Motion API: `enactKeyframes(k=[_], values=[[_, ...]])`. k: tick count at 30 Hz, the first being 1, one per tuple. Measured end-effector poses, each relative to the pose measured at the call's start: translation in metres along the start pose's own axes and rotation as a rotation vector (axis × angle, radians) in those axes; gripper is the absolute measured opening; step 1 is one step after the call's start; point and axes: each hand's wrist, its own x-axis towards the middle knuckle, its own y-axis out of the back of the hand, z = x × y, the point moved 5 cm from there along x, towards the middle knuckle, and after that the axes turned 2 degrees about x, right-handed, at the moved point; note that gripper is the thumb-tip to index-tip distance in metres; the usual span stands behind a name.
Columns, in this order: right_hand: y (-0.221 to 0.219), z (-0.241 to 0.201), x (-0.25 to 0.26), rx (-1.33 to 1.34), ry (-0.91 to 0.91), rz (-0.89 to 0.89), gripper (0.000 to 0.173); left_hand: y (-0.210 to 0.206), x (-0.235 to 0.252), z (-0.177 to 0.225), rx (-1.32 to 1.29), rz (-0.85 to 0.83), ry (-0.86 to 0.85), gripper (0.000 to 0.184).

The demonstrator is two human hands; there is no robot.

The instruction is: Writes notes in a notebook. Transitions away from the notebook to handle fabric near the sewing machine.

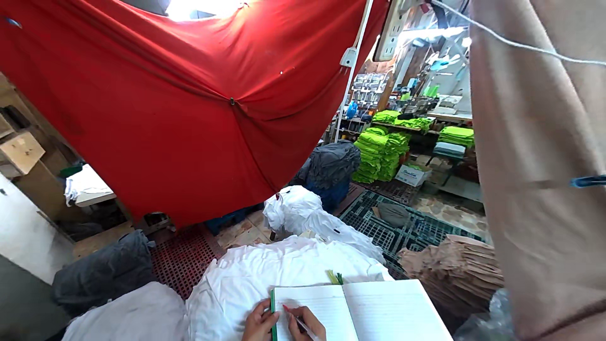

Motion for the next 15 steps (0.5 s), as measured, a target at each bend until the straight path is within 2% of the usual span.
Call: enactKeyframes(k=[15], values=[[0.0008,-0.0010,0.0003,0.001,-0.014,0.039,0.011,0.0009,-0.0017,0.0025,0.021,0.003,0.013,0.046]])
